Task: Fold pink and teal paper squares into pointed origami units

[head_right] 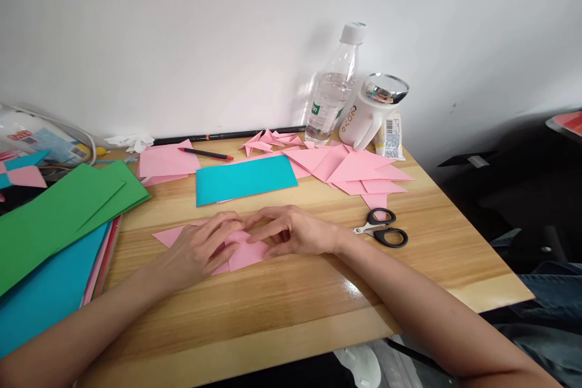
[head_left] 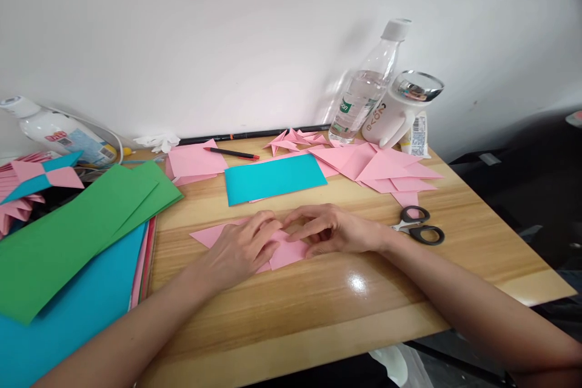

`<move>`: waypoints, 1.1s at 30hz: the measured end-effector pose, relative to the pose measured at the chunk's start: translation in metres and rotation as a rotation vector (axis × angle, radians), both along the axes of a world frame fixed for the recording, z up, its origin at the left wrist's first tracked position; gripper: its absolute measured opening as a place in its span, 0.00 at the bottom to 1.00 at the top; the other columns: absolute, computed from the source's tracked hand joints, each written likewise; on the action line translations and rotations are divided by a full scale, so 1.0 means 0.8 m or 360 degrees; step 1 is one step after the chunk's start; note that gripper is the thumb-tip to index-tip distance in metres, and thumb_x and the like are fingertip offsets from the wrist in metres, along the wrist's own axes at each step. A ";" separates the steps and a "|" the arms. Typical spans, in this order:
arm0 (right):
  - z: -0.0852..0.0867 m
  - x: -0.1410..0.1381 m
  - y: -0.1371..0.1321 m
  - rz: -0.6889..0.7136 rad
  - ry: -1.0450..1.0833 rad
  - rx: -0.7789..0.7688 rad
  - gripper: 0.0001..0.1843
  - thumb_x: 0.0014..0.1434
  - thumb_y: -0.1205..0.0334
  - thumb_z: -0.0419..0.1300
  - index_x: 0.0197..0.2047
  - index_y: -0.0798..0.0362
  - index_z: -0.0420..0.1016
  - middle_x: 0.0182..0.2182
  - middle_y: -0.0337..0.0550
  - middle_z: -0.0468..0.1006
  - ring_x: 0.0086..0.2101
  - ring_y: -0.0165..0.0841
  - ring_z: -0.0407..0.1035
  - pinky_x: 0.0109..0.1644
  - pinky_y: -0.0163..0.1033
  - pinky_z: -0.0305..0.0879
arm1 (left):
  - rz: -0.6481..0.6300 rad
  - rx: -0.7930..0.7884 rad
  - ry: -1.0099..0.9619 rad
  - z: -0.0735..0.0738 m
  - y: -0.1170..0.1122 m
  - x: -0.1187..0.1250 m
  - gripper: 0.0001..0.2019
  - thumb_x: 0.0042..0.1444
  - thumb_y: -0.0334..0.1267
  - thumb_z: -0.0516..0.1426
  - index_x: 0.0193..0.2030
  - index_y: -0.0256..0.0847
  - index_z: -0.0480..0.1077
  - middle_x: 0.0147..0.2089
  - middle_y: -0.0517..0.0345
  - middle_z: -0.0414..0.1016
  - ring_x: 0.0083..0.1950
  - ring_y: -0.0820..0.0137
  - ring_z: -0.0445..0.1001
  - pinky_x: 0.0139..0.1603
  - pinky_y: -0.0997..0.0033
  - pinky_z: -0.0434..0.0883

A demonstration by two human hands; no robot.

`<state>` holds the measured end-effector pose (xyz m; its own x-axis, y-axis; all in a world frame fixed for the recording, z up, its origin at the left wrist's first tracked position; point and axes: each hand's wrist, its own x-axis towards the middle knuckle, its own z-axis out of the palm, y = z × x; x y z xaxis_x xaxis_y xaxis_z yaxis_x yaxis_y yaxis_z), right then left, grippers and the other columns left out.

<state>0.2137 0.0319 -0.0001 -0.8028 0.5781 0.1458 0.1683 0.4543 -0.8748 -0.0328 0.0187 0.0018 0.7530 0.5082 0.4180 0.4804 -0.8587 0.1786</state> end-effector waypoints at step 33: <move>0.008 0.002 -0.002 -0.0082 -0.0110 0.0003 0.11 0.59 0.66 0.61 0.44 0.53 0.80 0.44 0.47 0.71 0.35 0.27 0.68 0.34 0.31 0.66 | -0.0096 -0.0175 0.0048 -0.002 0.001 -0.005 0.07 0.63 0.38 0.52 0.42 0.38 0.68 0.52 0.47 0.67 0.38 0.71 0.74 0.31 0.72 0.71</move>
